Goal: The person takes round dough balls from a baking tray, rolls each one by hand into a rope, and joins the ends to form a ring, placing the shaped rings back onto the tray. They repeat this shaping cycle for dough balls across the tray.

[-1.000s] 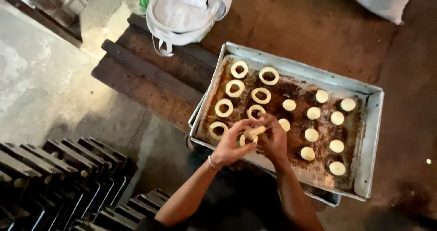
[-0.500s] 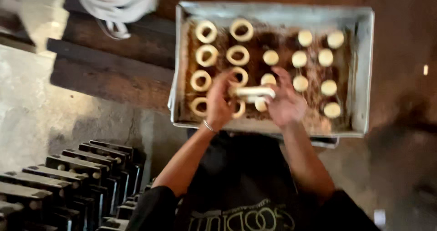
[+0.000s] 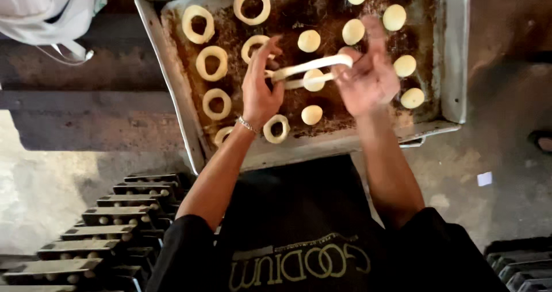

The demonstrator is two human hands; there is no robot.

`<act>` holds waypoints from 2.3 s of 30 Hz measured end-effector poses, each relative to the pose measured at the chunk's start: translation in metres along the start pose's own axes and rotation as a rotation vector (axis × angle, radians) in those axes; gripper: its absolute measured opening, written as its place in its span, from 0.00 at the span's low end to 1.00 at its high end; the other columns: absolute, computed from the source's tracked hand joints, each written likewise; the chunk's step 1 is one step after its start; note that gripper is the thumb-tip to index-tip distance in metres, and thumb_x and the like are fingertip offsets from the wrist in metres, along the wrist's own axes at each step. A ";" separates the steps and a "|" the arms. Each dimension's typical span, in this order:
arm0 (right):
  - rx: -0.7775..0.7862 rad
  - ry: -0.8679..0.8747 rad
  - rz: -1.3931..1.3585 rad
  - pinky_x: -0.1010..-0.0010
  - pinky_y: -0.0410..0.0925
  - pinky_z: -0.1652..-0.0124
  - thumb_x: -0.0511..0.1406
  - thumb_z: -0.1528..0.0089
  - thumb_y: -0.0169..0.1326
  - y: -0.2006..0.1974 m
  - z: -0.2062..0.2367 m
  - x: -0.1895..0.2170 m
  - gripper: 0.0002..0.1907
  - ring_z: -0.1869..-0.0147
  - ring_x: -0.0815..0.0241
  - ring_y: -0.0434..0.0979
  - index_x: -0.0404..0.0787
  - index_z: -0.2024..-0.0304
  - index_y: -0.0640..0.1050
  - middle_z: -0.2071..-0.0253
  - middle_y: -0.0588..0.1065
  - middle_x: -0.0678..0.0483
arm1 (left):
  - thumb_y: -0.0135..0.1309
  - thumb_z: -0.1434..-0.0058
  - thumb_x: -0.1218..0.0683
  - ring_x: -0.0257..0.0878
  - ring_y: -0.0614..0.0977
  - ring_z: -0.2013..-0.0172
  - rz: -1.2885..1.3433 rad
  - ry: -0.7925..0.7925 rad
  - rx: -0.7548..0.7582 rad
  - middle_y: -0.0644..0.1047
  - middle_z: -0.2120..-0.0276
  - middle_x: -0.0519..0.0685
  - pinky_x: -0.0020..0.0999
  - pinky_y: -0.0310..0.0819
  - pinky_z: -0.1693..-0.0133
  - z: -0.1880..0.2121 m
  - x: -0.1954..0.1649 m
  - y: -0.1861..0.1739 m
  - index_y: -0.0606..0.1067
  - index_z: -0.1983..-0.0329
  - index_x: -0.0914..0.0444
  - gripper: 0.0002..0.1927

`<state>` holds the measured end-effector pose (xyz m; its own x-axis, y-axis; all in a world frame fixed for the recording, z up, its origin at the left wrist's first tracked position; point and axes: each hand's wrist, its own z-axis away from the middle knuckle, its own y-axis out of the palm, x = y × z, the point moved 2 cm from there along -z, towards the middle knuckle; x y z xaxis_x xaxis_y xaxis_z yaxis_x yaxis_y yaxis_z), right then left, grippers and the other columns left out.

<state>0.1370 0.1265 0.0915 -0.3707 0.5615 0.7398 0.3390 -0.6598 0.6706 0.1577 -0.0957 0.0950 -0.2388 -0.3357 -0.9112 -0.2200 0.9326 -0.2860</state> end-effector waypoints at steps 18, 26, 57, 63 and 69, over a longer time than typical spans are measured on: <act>-0.190 -0.480 1.468 0.55 0.71 0.57 0.22 0.39 0.61 -0.064 -0.117 0.014 0.19 0.54 0.46 0.79 0.42 0.50 0.75 0.57 0.77 0.46 | 0.58 0.33 0.69 0.46 0.82 0.59 -0.018 -0.049 0.132 0.79 0.54 0.52 0.41 0.80 0.55 -0.098 0.089 0.056 0.79 0.49 0.55 0.17; -0.259 -0.525 1.641 0.51 0.70 0.46 0.23 0.35 0.58 -0.036 -0.110 0.002 0.19 0.41 0.36 0.73 0.39 0.42 0.75 0.44 0.74 0.41 | 0.61 0.37 0.59 0.65 0.73 0.45 -0.525 0.103 0.026 0.69 0.43 0.62 0.51 0.77 0.55 -0.091 0.061 0.064 0.76 0.43 0.61 0.19; 0.104 0.013 0.991 0.72 0.76 0.58 0.23 0.42 0.58 0.151 0.032 -0.061 0.15 0.56 0.65 0.83 0.35 0.53 0.74 0.60 0.80 0.53 | 0.58 0.39 0.62 0.47 0.85 0.62 0.050 -0.268 -0.274 0.82 0.61 0.55 0.37 0.77 0.61 0.135 -0.089 -0.086 0.80 0.45 0.63 0.17; 0.158 -0.155 0.905 0.73 0.74 0.55 0.27 0.39 0.60 0.184 0.028 -0.074 0.18 0.53 0.66 0.80 0.37 0.47 0.72 0.57 0.78 0.53 | 0.60 0.39 0.62 0.47 0.84 0.57 0.022 -0.164 -0.470 0.82 0.56 0.55 0.38 0.78 0.55 0.154 -0.124 -0.115 0.79 0.45 0.64 0.17; 0.425 -0.008 0.872 0.74 0.73 0.51 0.27 0.38 0.56 0.190 0.031 -0.090 0.27 0.50 0.64 0.80 0.40 0.35 0.70 0.54 0.80 0.53 | 0.55 0.41 0.64 0.45 0.79 0.55 0.224 -0.018 -0.505 0.78 0.47 0.54 0.36 0.75 0.54 0.182 -0.114 -0.139 0.72 0.54 0.66 0.12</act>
<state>0.2619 -0.0336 0.1541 0.1643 -0.0351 0.9858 0.7771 -0.6109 -0.1513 0.3877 -0.1628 0.1845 -0.3163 -0.1300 -0.9397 -0.5929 0.8003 0.0889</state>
